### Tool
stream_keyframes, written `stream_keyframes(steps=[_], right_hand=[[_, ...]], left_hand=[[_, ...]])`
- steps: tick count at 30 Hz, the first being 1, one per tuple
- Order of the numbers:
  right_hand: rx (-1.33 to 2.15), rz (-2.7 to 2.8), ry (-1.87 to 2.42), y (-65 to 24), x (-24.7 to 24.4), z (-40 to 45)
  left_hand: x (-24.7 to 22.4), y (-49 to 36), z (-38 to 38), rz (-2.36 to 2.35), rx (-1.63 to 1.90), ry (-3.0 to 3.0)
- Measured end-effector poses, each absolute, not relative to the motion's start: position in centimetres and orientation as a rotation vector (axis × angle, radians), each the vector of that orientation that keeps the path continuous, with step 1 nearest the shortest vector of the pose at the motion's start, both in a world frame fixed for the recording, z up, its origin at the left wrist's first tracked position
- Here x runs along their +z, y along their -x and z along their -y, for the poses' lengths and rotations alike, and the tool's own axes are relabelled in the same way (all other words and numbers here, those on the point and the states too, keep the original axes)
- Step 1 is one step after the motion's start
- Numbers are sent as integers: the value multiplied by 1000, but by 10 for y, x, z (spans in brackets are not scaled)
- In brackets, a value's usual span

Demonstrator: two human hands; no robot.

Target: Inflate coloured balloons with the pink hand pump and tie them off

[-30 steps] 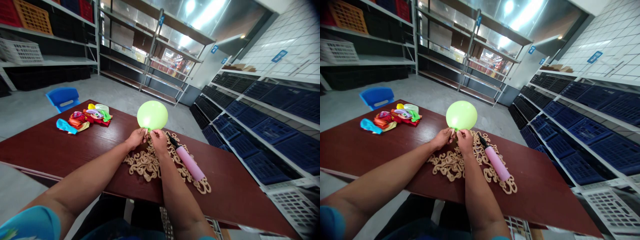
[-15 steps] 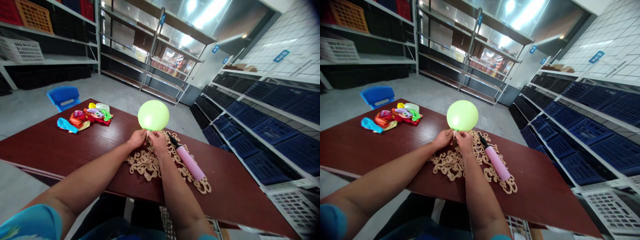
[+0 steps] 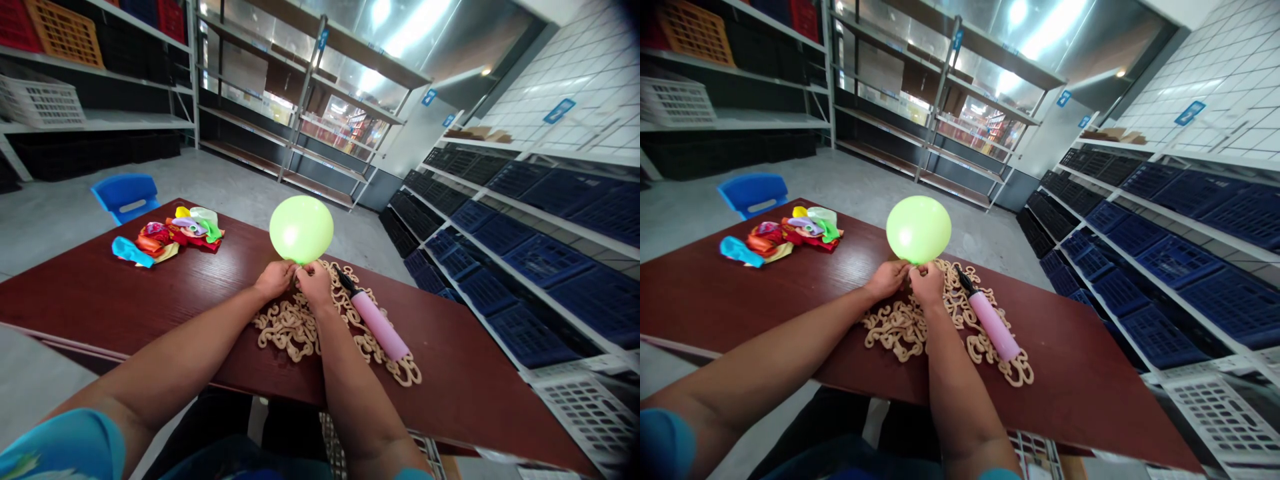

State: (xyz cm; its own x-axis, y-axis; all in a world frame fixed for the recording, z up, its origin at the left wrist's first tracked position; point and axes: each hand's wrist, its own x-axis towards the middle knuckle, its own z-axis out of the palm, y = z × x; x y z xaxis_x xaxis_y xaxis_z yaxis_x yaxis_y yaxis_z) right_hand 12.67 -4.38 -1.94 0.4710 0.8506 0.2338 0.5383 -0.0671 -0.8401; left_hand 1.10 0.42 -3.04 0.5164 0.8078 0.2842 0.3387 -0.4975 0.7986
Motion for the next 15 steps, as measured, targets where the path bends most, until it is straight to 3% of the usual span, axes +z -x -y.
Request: stream_keyframes(steps=[7,15], right_hand=[[307,1246,1641,-127,-17,48],[701,1088,1323,-119,-10,47]], left_hand=[[-34,-11,-5,-895,916,-1921],[-31,-12,-1,-757,886,-1687]])
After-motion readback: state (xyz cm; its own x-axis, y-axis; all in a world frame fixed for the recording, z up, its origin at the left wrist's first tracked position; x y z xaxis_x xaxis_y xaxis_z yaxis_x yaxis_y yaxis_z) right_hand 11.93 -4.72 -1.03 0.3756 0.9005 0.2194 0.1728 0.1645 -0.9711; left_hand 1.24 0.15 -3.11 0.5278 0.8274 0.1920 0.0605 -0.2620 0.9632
